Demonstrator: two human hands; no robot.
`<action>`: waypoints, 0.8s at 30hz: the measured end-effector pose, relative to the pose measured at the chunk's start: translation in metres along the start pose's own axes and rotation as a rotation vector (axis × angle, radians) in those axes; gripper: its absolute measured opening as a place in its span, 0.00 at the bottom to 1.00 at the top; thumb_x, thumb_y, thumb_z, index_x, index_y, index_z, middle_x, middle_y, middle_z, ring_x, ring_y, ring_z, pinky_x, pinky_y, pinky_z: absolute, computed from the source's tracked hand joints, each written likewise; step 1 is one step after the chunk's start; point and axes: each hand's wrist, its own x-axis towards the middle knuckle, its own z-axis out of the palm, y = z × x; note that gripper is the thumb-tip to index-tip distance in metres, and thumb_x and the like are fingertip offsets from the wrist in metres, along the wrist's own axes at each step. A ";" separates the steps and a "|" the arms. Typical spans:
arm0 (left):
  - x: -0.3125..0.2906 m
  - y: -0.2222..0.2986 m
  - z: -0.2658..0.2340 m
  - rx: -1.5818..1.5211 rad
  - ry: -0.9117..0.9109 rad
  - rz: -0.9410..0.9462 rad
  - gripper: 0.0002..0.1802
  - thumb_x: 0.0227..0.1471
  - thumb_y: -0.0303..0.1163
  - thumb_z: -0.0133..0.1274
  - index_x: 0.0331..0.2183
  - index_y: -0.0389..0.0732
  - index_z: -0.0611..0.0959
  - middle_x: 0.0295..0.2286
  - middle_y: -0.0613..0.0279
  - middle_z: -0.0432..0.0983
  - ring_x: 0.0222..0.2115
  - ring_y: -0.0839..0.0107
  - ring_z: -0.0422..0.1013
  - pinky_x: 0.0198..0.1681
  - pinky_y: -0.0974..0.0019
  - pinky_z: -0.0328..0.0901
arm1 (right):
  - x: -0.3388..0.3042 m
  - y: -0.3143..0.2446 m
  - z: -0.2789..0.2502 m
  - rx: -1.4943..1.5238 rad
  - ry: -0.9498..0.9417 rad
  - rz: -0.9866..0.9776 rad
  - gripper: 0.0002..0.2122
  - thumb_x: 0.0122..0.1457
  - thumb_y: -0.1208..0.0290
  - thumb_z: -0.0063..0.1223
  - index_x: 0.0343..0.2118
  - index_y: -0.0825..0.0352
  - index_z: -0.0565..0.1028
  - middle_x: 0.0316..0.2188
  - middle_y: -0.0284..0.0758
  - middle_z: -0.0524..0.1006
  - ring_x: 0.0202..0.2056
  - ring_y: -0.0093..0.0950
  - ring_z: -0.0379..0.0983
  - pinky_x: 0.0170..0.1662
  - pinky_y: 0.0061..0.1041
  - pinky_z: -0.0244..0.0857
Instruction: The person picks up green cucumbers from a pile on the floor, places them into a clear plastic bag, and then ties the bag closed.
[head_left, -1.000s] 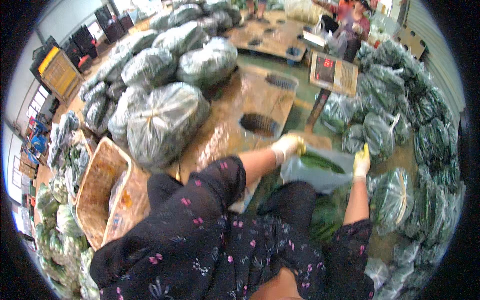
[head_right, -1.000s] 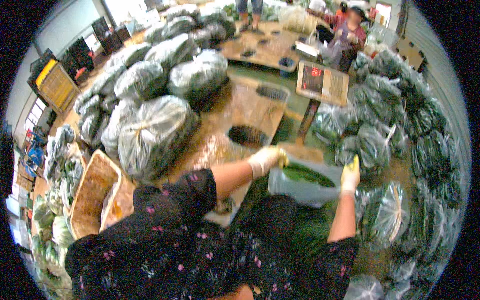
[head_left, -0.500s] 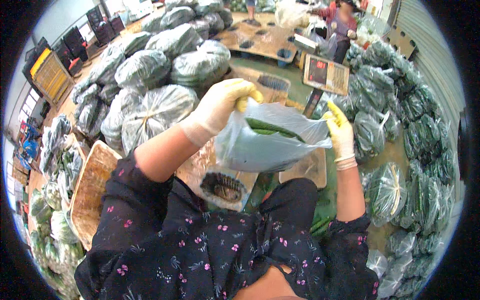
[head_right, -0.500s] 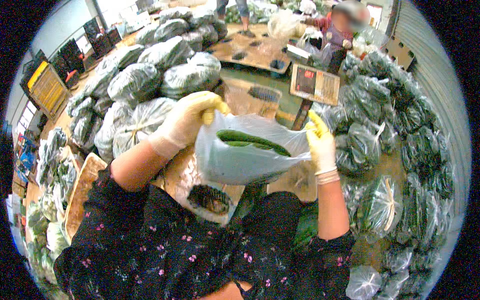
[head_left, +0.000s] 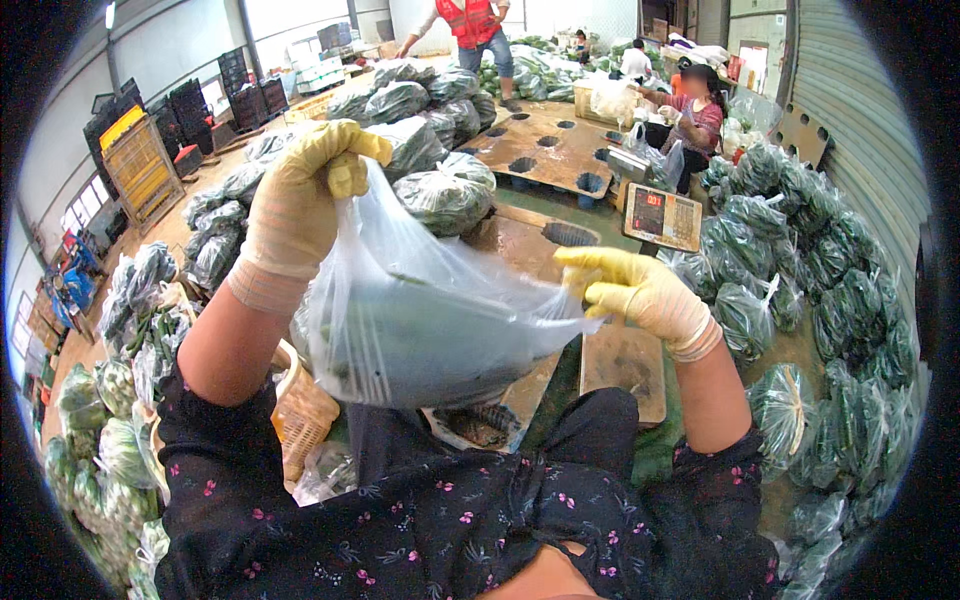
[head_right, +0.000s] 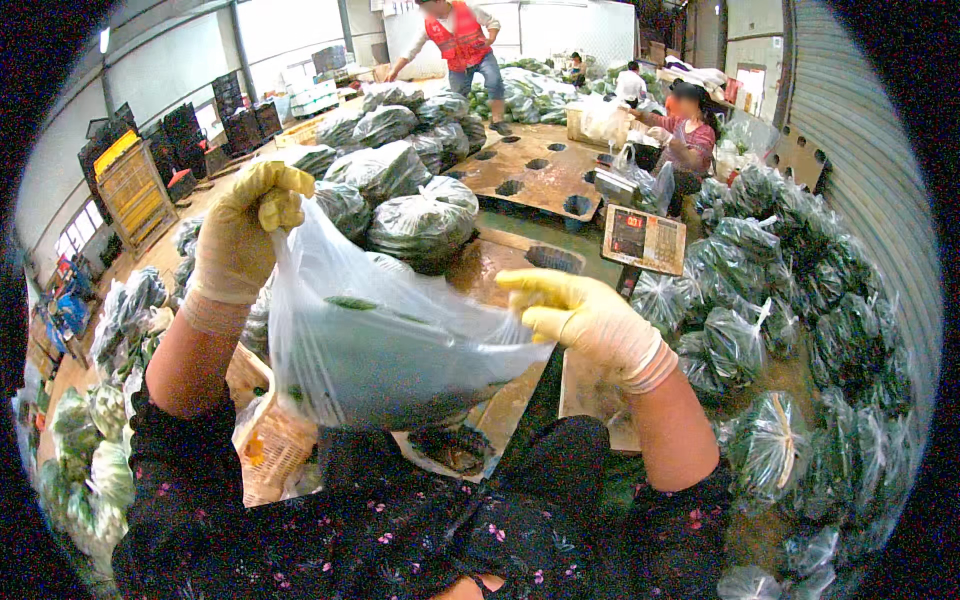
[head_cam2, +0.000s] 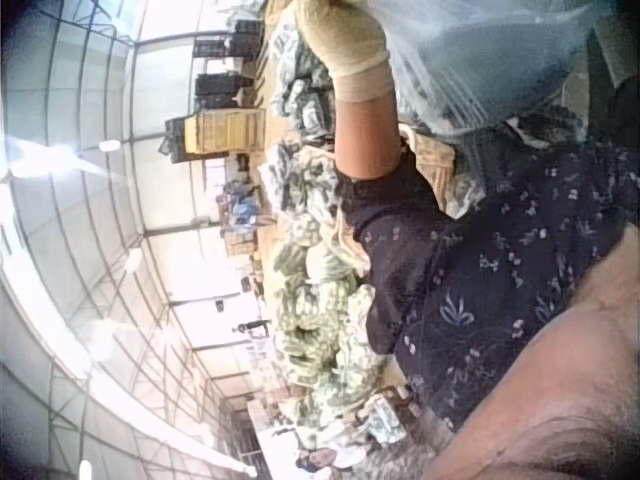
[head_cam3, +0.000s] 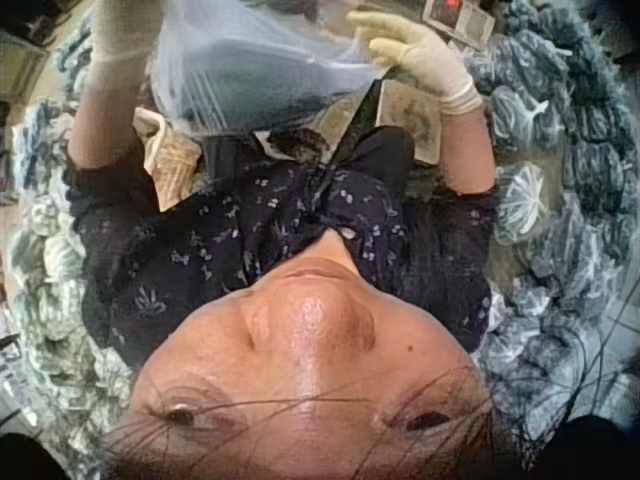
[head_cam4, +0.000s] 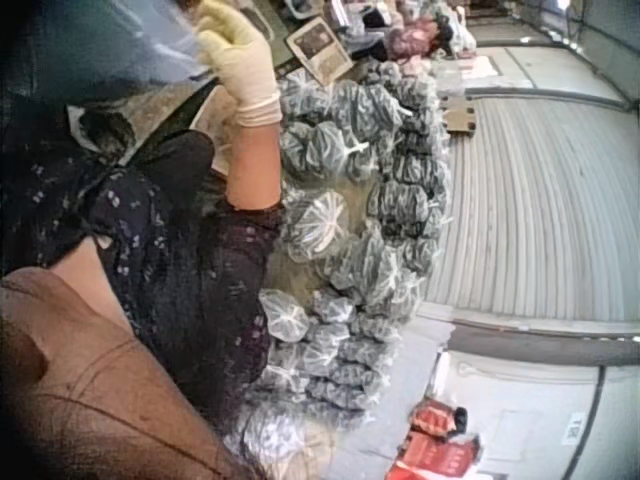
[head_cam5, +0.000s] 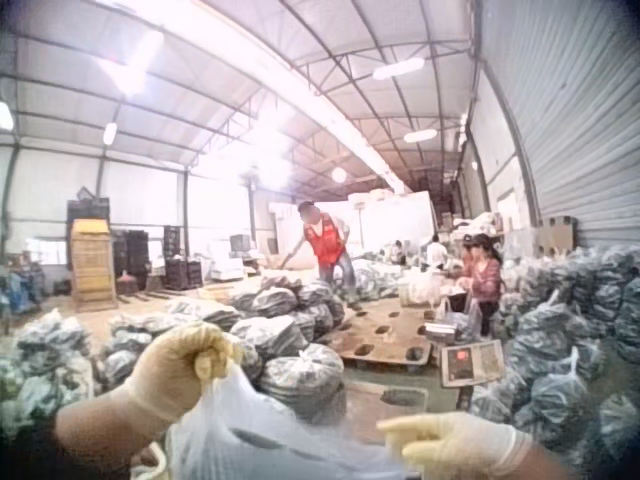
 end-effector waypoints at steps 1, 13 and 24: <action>-0.007 0.006 0.002 0.002 -0.004 0.006 0.17 0.54 0.37 0.44 0.29 0.30 0.76 0.17 0.67 0.66 0.19 0.79 0.59 0.26 0.75 0.55 | -0.003 -0.004 0.008 -0.024 -0.051 0.010 0.22 0.52 0.78 0.48 0.52 0.64 0.65 0.41 0.31 0.71 0.42 0.19 0.66 0.43 0.20 0.63; -0.105 0.064 0.012 0.277 0.147 0.084 0.18 0.51 0.37 0.46 0.27 0.29 0.78 0.18 0.65 0.69 0.19 0.81 0.60 0.26 0.78 0.54 | -0.005 -0.035 0.100 -0.808 0.142 -0.651 0.34 0.40 0.69 0.64 0.52 0.70 0.62 0.46 0.44 0.69 0.47 0.33 0.66 0.50 0.27 0.59; -0.113 0.049 0.017 0.278 0.131 -0.005 0.17 0.51 0.37 0.46 0.27 0.31 0.78 0.19 0.63 0.70 0.21 0.78 0.63 0.28 0.77 0.57 | -0.024 0.033 0.066 -0.703 -0.309 0.232 0.21 0.50 0.72 0.47 0.50 0.61 0.67 0.35 0.38 0.76 0.35 0.32 0.74 0.42 0.27 0.66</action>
